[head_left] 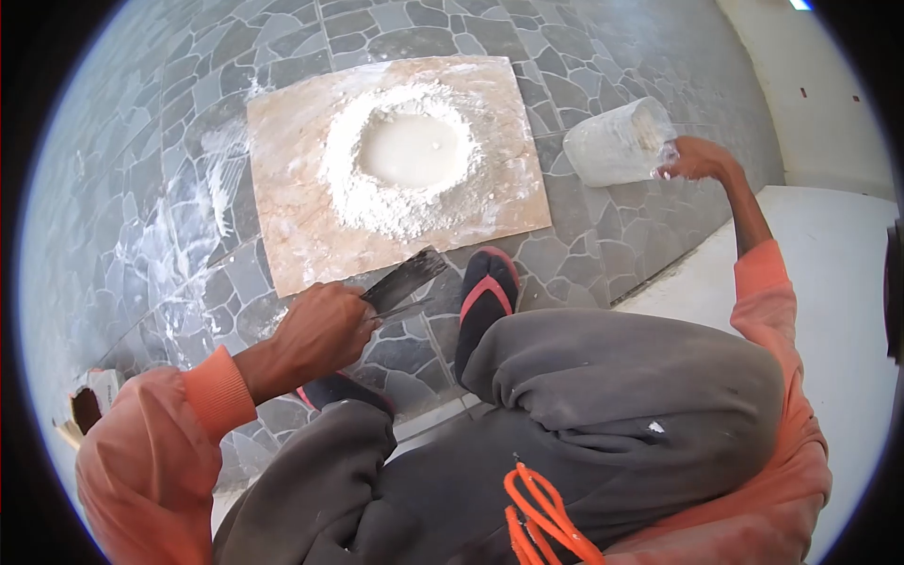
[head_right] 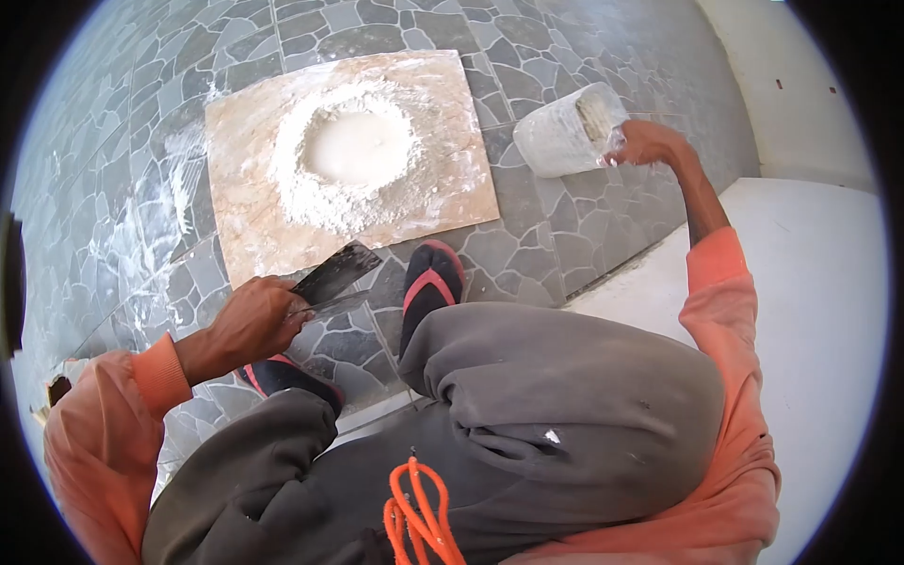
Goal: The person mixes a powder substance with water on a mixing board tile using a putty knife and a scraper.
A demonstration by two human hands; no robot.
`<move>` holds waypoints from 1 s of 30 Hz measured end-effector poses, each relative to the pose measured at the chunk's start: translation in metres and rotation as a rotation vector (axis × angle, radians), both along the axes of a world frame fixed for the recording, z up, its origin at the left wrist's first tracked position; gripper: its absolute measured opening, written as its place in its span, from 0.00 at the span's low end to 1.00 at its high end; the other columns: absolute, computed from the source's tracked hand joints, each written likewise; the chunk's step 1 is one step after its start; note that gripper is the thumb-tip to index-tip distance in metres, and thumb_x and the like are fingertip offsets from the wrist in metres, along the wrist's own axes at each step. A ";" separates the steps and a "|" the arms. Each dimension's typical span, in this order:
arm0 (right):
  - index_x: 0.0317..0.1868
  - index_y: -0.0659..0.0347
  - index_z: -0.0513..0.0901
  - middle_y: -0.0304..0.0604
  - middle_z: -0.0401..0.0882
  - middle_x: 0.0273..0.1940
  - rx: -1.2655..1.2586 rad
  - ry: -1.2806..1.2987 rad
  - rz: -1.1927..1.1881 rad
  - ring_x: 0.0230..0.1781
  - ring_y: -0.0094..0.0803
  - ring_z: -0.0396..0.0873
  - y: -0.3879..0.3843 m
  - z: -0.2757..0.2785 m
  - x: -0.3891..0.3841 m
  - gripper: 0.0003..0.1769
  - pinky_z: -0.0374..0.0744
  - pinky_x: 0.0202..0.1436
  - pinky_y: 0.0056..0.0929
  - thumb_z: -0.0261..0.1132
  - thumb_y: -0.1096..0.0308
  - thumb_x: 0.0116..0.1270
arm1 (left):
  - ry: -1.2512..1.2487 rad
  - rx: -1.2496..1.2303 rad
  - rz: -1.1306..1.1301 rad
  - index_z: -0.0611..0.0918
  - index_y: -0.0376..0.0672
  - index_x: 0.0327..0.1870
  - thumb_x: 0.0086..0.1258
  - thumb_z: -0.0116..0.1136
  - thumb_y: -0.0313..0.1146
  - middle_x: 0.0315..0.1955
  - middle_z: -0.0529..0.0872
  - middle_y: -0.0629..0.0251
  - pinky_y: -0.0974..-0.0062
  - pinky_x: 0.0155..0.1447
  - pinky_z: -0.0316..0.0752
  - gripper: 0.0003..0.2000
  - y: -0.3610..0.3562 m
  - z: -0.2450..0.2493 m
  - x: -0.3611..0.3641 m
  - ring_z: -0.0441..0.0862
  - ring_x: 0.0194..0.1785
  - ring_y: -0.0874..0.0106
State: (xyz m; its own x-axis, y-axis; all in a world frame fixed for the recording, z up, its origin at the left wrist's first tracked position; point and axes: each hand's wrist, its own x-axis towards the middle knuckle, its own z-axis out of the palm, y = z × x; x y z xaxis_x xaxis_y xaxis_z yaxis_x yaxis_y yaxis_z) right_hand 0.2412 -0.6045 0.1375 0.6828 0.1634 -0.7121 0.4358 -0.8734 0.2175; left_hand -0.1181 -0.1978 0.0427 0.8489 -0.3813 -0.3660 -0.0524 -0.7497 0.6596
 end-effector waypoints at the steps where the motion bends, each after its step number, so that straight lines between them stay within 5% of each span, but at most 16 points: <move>1: 0.42 0.66 0.84 0.53 0.83 0.31 0.021 0.013 -0.022 0.30 0.42 0.79 -0.004 -0.006 -0.006 0.24 0.76 0.39 0.42 0.69 0.52 0.56 | 0.011 0.001 -0.004 0.85 0.34 0.29 0.64 0.59 0.32 0.31 0.83 0.51 0.56 0.46 0.78 0.10 -0.002 0.001 0.001 0.82 0.37 0.50; 7: 0.44 0.66 0.84 0.55 0.84 0.33 0.320 -0.045 -0.043 0.34 0.48 0.80 -0.037 -0.052 -0.016 0.18 0.76 0.43 0.41 0.65 0.59 0.63 | 0.008 -0.012 0.012 0.85 0.32 0.28 0.65 0.59 0.32 0.31 0.83 0.52 0.55 0.46 0.77 0.11 -0.004 0.000 -0.001 0.82 0.37 0.50; 16: 0.37 0.66 0.83 0.61 0.82 0.34 0.474 -0.479 0.372 0.37 0.59 0.79 -0.063 -0.082 -0.024 0.15 0.77 0.46 0.49 0.60 0.61 0.68 | 0.027 0.012 0.006 0.86 0.35 0.33 0.64 0.59 0.32 0.33 0.84 0.51 0.56 0.46 0.78 0.09 0.001 -0.004 -0.005 0.82 0.37 0.50; 30: 0.38 0.64 0.84 0.55 0.83 0.34 0.415 -0.109 0.477 0.38 0.53 0.79 0.040 -0.017 -0.047 0.11 0.76 0.47 0.46 0.65 0.65 0.64 | 0.044 0.011 0.005 0.85 0.36 0.31 0.65 0.59 0.33 0.30 0.83 0.50 0.54 0.45 0.76 0.09 0.000 -0.004 -0.006 0.81 0.37 0.49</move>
